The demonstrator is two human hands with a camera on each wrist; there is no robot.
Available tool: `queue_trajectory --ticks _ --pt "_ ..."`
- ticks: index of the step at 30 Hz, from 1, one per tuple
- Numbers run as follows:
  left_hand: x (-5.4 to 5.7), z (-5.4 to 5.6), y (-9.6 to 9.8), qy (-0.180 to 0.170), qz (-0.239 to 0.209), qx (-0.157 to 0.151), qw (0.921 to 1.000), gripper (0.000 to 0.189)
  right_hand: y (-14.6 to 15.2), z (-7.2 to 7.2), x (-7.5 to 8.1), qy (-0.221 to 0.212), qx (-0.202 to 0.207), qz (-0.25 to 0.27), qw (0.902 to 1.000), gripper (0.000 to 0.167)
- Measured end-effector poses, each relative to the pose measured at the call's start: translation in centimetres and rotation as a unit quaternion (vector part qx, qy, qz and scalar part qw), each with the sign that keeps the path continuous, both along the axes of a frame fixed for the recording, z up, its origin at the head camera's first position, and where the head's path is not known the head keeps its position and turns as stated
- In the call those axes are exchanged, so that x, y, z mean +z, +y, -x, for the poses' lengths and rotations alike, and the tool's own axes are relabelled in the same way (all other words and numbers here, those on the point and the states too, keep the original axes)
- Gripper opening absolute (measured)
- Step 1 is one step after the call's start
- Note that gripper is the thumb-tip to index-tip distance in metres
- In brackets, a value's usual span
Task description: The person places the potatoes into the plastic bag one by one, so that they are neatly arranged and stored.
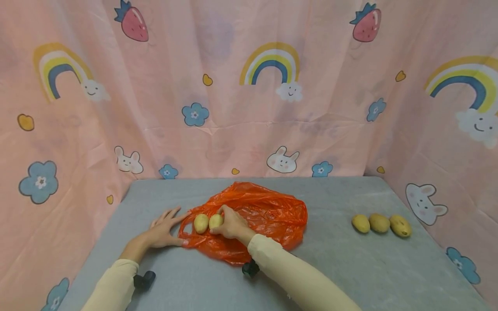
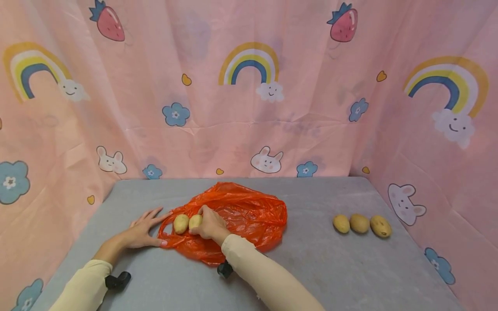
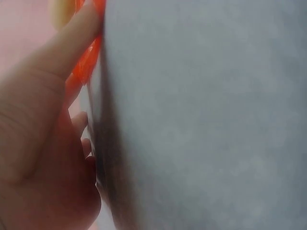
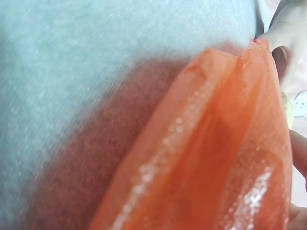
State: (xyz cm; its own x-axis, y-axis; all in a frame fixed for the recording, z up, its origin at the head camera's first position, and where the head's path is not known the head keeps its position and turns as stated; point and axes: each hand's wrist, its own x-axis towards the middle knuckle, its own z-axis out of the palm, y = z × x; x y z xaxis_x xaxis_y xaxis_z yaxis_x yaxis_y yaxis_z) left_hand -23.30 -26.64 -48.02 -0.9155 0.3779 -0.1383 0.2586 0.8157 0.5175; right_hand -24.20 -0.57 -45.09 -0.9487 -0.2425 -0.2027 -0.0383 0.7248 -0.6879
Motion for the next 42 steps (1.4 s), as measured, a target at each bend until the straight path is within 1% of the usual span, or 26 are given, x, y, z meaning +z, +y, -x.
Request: queue_trajectory --ticks 10,15,22,26,32,37,42 --pt "0.0 -0.1 0.1 -0.002 0.001 0.004 1.0 0.095 0.1 0.0 -0.1 -0.004 -0.004 0.006 1.0 0.048" --pt "-0.2 0.0 0.0 0.001 -0.002 0.004 1.0 0.095 0.3 -0.1 0.1 -0.001 0.004 0.006 1.0 0.047" --pt "0.0 -0.1 0.1 -0.003 -0.006 0.006 1.0 0.095 0.9 -0.2 0.2 -0.015 0.013 0.053 0.9984 0.048" --pt "0.1 -0.2 0.2 -0.004 -0.007 0.01 0.9999 0.095 1.3 -0.2 0.2 -0.022 0.02 0.068 0.9972 0.051" --pt "-0.1 -0.3 -0.1 -0.007 -0.007 0.01 0.9999 0.096 1.7 -0.3 0.8 -0.02 0.027 0.068 0.9971 0.055" --pt "-0.2 -0.1 -0.4 -0.002 -0.004 0.015 0.9999 0.096 2.2 -0.2 1.5 -0.019 0.039 0.082 0.9957 0.058" --pt "-0.3 0.2 -0.2 0.002 0.005 0.006 1.0 0.096 3.3 -0.4 2.1 -0.021 0.037 0.089 0.9951 0.063"
